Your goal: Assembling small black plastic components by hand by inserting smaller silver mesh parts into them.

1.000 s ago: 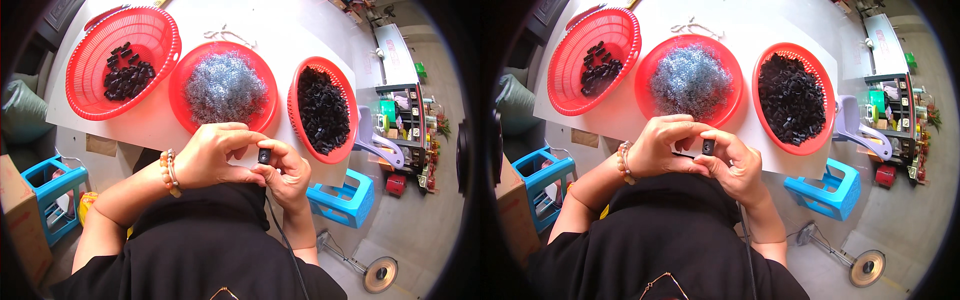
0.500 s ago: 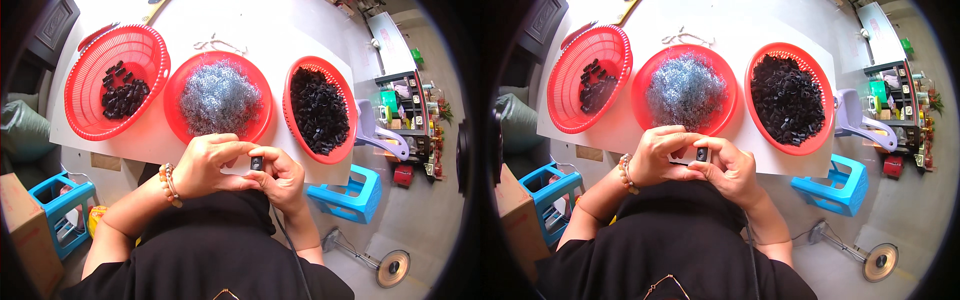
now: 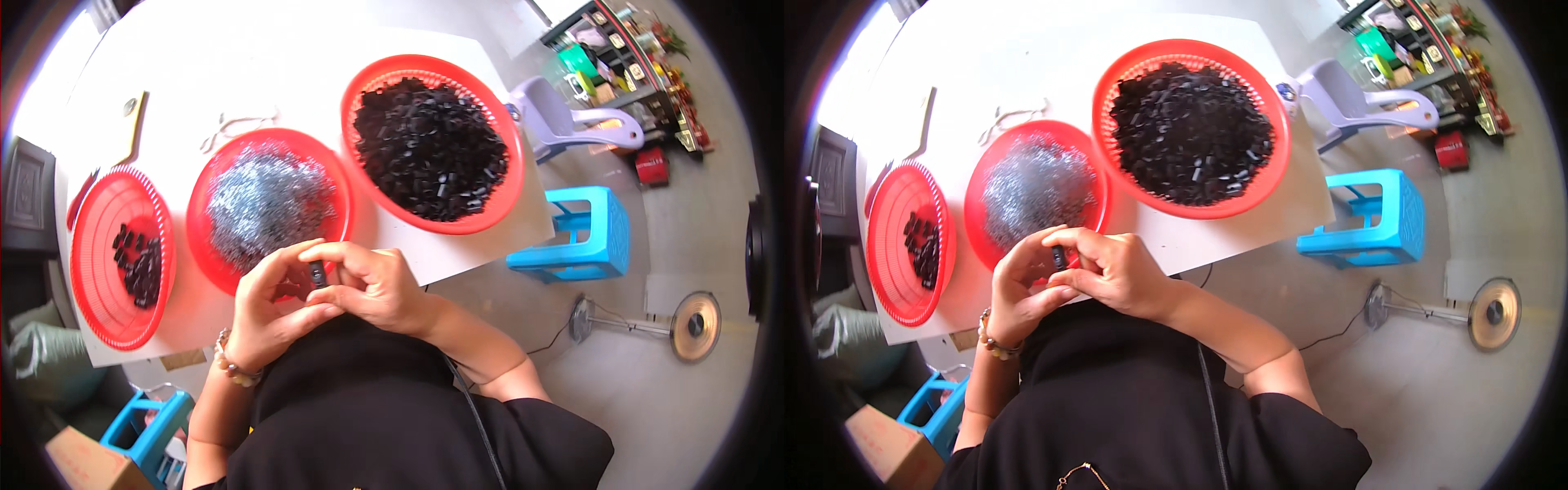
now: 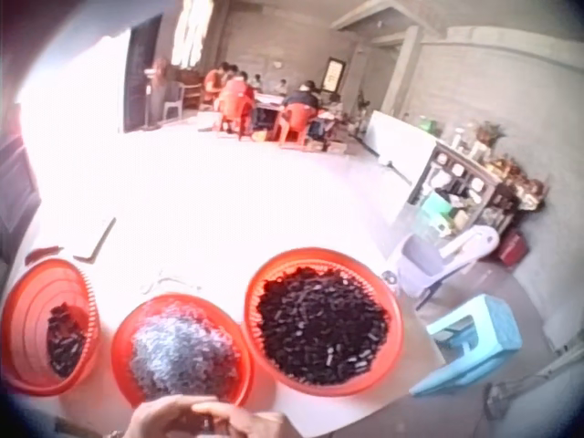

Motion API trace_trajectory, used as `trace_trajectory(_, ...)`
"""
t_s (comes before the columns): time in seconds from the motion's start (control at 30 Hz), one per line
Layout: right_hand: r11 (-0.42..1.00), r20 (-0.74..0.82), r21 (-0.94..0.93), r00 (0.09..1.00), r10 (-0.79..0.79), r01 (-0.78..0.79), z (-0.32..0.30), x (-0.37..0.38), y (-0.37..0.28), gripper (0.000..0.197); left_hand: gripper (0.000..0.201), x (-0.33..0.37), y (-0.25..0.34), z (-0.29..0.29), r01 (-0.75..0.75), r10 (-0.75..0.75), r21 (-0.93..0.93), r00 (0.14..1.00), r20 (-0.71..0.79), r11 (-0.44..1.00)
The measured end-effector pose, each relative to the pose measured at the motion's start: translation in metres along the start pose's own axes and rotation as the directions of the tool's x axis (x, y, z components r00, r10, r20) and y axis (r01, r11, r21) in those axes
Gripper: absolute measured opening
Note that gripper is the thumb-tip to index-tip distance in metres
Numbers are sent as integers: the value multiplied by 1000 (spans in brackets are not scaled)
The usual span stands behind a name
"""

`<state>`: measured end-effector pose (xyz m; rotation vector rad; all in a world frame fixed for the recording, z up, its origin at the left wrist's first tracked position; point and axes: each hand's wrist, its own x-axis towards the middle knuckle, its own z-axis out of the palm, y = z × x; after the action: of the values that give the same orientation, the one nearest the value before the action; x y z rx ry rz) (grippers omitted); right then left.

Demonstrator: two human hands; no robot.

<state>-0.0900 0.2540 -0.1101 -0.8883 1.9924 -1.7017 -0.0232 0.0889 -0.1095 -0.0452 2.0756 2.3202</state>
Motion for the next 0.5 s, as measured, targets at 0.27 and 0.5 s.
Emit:
trace_trajectory(0.27,946,-92,-210,958,-272,248,0,0,0,52,43,6,11,2,109,-136,-223,985,-110,969)
trace_trajectory(0.5,901,-168,-362,934,-317,240,-59,-7,-14,24,24,-1,10,-69,-165,352,418,837,-420,893)
